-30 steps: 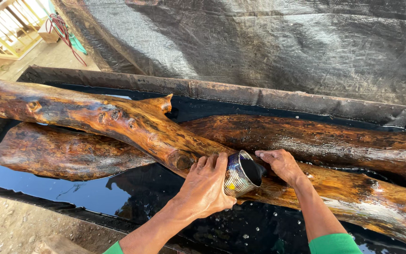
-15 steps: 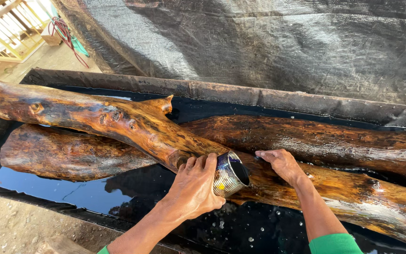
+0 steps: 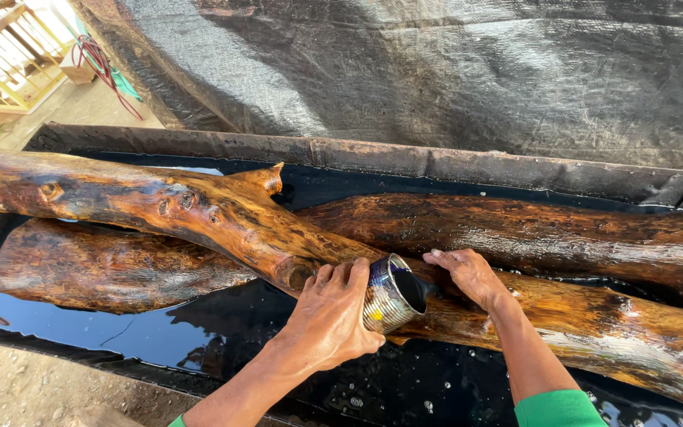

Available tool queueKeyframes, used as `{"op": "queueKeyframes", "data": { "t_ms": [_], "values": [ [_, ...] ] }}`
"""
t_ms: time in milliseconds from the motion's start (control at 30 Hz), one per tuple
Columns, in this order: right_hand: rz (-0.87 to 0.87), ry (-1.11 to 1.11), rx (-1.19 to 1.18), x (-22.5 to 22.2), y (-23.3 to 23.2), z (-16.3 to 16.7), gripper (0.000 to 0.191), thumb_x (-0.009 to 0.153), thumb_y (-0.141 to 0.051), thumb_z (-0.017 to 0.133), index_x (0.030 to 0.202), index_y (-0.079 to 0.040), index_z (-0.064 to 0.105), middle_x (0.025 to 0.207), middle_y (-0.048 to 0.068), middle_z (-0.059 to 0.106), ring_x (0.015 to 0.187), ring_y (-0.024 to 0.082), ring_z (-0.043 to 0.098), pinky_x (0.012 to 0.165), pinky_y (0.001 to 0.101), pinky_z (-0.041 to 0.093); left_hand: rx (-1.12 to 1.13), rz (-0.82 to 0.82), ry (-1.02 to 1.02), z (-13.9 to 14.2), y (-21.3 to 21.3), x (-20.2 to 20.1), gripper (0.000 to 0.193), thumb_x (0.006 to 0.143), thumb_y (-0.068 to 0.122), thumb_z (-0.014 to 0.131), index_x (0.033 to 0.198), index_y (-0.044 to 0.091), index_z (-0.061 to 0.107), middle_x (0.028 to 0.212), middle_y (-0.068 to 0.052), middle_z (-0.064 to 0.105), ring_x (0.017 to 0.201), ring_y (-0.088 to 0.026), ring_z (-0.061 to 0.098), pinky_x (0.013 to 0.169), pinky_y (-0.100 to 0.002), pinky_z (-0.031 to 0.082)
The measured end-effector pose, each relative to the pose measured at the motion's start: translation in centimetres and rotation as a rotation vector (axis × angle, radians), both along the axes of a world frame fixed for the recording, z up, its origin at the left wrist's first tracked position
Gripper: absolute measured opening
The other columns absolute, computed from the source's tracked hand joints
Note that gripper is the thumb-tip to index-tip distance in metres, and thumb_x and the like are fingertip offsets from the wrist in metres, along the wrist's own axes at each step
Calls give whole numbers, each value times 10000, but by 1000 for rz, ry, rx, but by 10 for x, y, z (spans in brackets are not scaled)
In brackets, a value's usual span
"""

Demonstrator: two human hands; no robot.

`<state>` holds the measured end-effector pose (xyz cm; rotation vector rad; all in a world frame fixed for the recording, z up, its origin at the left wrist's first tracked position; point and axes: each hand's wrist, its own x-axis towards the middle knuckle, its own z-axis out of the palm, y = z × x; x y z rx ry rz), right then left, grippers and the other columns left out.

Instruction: The person pours a dark liquid from a metal can onto two large logs resting in a black-lined trough and spreads it with their hands. They repeatedly dip the can into the trough to collect more liquid and continue coating the logs along their length.

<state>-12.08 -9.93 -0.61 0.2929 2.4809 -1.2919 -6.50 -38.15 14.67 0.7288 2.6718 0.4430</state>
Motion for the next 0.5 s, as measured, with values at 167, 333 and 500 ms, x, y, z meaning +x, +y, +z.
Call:
{"op": "queueKeyframes", "data": {
  "t_ms": [167, 333, 500],
  "values": [
    [28, 48, 48, 0, 0, -5, 495, 960, -538, 545, 1274, -217, 753, 1317, 99, 730, 1267, 293, 659, 1086, 402, 477, -21, 38, -5, 7, -13, -1, 1113, 670, 407, 897, 1480, -39, 278, 1363, -315, 485, 1281, -468, 465, 1105, -599, 372],
    [42, 91, 94, 1, -2, -9, 426, 954, -442, 564, 1284, -246, 748, 1275, 75, 764, 1203, 292, 711, 1048, 387, 521, -78, 60, 26, 16, -38, 0, 1105, 694, 414, 896, 1495, -20, 270, 1365, -327, 466, 1316, -481, 424, 1145, -627, 317],
    [31, 52, 126, -1, -2, -10, 399, 979, -436, 563, 1296, -272, 740, 1313, 45, 740, 1213, 287, 691, 1061, 384, 499, -119, 107, 45, 26, -59, 3, 1111, 687, 396, 918, 1504, 5, 275, 1481, -351, 386, 1411, -539, 341, 1082, -668, 318]
  ]
}}
